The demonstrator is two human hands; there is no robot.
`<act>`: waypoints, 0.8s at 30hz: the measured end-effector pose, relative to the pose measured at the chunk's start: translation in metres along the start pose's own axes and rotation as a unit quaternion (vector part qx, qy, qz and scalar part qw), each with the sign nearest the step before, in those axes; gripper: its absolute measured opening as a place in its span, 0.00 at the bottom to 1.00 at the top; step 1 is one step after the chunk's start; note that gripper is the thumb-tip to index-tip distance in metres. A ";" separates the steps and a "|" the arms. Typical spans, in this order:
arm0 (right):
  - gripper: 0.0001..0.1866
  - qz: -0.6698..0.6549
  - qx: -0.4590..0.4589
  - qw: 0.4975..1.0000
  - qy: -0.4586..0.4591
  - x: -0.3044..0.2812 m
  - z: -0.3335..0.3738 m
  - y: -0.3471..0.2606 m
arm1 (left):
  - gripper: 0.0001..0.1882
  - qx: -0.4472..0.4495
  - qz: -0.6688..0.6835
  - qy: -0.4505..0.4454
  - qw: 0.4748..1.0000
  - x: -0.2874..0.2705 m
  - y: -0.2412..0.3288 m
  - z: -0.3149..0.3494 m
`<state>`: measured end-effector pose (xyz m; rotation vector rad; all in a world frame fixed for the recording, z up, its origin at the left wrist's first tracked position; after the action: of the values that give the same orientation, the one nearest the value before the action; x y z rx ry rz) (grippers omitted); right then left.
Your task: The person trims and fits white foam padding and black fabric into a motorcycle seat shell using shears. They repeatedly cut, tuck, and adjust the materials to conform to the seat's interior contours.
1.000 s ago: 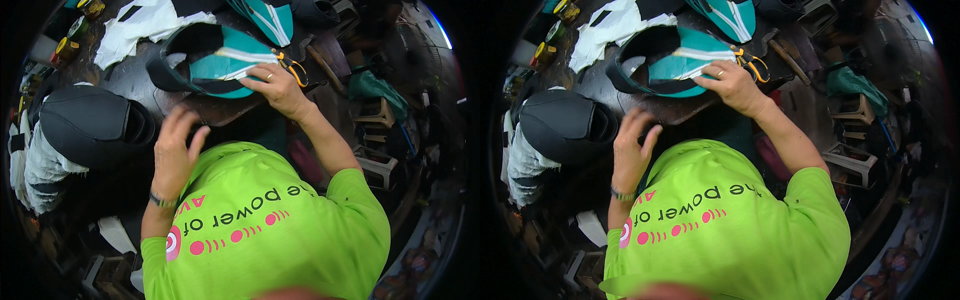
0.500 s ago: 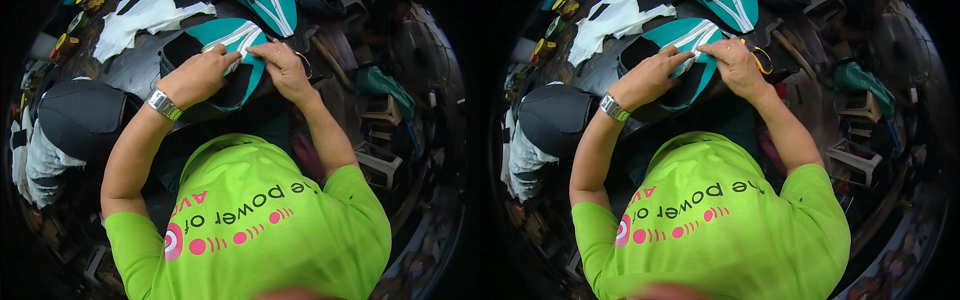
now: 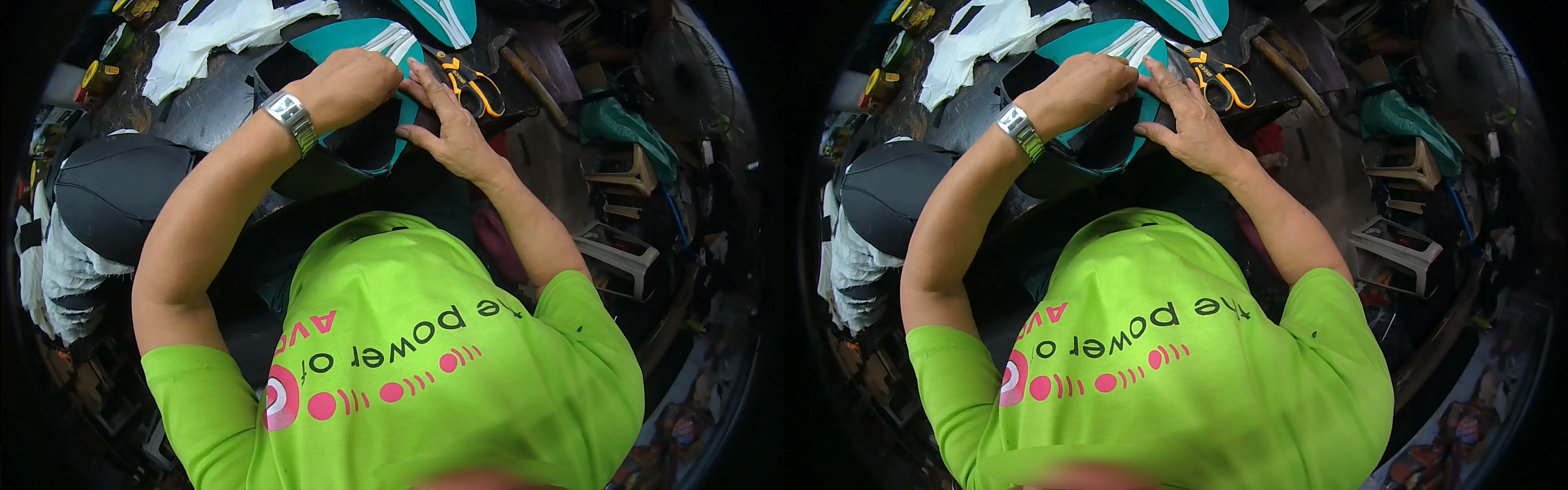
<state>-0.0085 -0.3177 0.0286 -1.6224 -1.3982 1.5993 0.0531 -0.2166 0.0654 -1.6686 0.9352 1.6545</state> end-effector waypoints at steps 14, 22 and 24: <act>0.45 0.098 -0.027 0.995 0.004 -0.003 -0.003 -0.011 | 0.14 0.020 0.265 -0.119 0.957 0.005 -0.011 0.019; 0.18 0.307 -0.027 0.933 0.188 -0.086 0.015 -0.017 | 0.16 0.044 0.219 -0.117 0.968 0.014 0.001 0.017; 0.16 0.376 0.109 0.910 0.137 -0.099 0.015 0.011 | 0.13 0.062 0.192 -0.126 0.971 0.014 0.008 0.015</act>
<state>0.0002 -0.4128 0.0601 -2.2802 -0.4224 1.7211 0.0378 -0.2092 0.0511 -1.2085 1.2592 1.9570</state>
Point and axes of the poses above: each hand's wrist, its own z-axis away from the middle knuckle, its own x-axis out of the palm, y = z × x, the point moved 9 cm from there along -z, towards the middle knuckle, and after that the axes turned 10 degrees about -z, right-handed, at the moved point
